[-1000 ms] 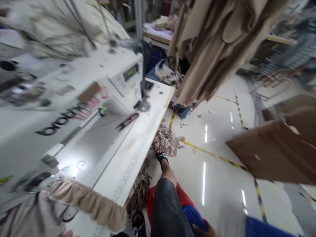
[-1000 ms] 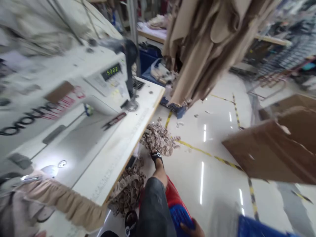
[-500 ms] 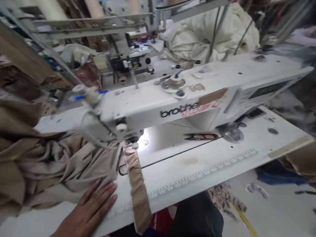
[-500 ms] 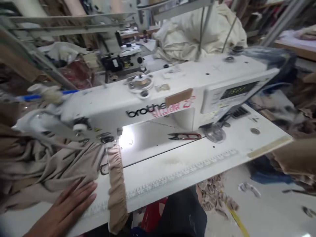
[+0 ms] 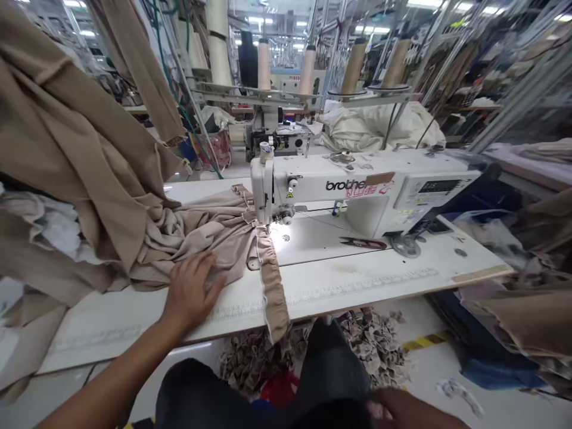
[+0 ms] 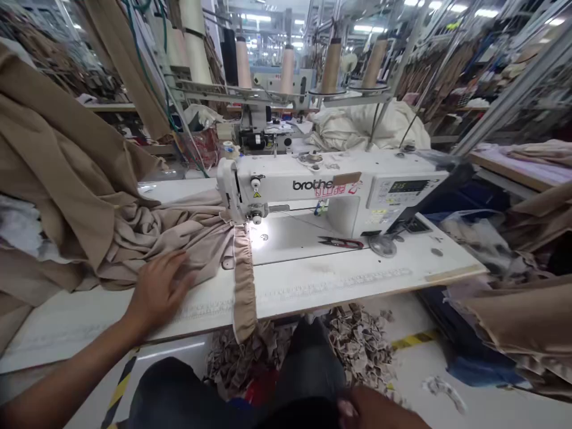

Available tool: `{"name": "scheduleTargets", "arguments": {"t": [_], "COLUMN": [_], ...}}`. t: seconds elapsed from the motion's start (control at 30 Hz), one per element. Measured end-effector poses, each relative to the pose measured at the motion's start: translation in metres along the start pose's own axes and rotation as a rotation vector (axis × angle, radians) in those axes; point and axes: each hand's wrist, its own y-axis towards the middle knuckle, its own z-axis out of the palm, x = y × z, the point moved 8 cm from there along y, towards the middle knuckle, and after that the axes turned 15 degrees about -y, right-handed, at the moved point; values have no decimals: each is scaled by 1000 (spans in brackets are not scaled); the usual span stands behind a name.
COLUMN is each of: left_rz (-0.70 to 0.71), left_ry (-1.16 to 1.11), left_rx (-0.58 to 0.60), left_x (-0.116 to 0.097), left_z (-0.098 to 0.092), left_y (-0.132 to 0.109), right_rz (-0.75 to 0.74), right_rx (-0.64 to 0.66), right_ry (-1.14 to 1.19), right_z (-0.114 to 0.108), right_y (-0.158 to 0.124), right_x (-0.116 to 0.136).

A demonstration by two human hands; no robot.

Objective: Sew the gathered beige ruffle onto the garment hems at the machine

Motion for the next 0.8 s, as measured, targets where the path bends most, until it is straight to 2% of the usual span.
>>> {"name": "scheduleTargets", "arguments": {"t": [0.07, 0.13, 0.3, 0.4, 0.47, 0.53, 0.63, 0.73, 0.8], "left_rz": [-70, -99, -88, -105, -137, -194, -314, -423, -495], "left_ry": [11, 10, -20, -29, -34, -61, -169, -350, -459], "left_rx": [11, 33, 75, -5, -113, -226, -307, -198, -108], "left_x": [12, 24, 42, 31, 10, -19, -68, -104, -115], "left_z": [12, 18, 9, -7, -19, -29, -25, 13, 44], "left_y": [12, 23, 45, 51, 45, 22, -41, -103, -126], "right_rz": [-96, -206, -545, -693, -698, -640, -587, -606, -623], "right_rx": [15, -29, -263, -484, -612, -697, -760, -768, -756], "right_ry": [11, 22, 118, 111, 63, 44, 27, 12, 14], "right_z": [-10, -25, -80, -118, -137, -149, -155, -153, -151], "right_y": [-5, -9, -33, -34, -18, 3, 21, 23, 22], "right_x": [21, 52, 130, 152, 158, 160, 163, 166, 166]}}
